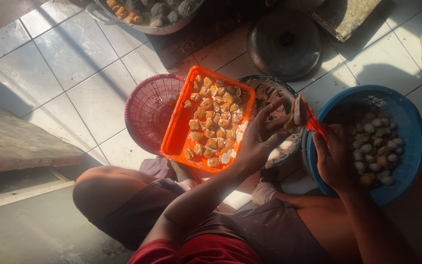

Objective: The person scoops a white paste from a large bowl using a red spatula and applies it to small brown food items held in the left hand. The coated items are placed into an orange tray. Later, the person scrapes remaining paste from the bowl into a pink basket.

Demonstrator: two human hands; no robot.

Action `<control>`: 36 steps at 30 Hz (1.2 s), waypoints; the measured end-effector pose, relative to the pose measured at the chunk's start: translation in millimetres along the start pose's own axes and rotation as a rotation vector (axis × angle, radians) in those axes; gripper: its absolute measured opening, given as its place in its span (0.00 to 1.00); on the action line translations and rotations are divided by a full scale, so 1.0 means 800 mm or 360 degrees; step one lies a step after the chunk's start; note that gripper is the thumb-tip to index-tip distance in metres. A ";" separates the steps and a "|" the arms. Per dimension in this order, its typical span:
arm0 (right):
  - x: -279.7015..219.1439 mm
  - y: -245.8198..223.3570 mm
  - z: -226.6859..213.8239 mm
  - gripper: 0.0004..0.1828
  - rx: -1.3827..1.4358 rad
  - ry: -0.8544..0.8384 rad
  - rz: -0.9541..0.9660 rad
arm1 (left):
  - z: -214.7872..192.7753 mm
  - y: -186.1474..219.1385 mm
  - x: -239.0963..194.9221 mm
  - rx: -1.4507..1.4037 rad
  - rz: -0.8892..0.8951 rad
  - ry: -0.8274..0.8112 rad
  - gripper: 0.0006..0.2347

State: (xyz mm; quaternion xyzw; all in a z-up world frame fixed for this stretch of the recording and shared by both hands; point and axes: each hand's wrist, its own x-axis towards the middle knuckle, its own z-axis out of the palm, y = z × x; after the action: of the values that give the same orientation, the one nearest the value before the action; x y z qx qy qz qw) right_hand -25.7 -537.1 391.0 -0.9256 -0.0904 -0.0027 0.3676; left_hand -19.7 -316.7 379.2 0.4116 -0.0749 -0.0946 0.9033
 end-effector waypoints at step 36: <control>-0.007 0.030 -0.012 0.22 0.1497 -0.0134 0.0997 | -0.341 -0.018 0.005 0.2460 0.0190 0.0874 0.21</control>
State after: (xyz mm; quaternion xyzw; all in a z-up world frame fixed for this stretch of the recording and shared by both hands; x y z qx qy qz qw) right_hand -26.5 -561.3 381.3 -0.6441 0.1826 0.1842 0.7196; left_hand 40.7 -128.0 191.2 0.9214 0.0829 0.1360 0.3545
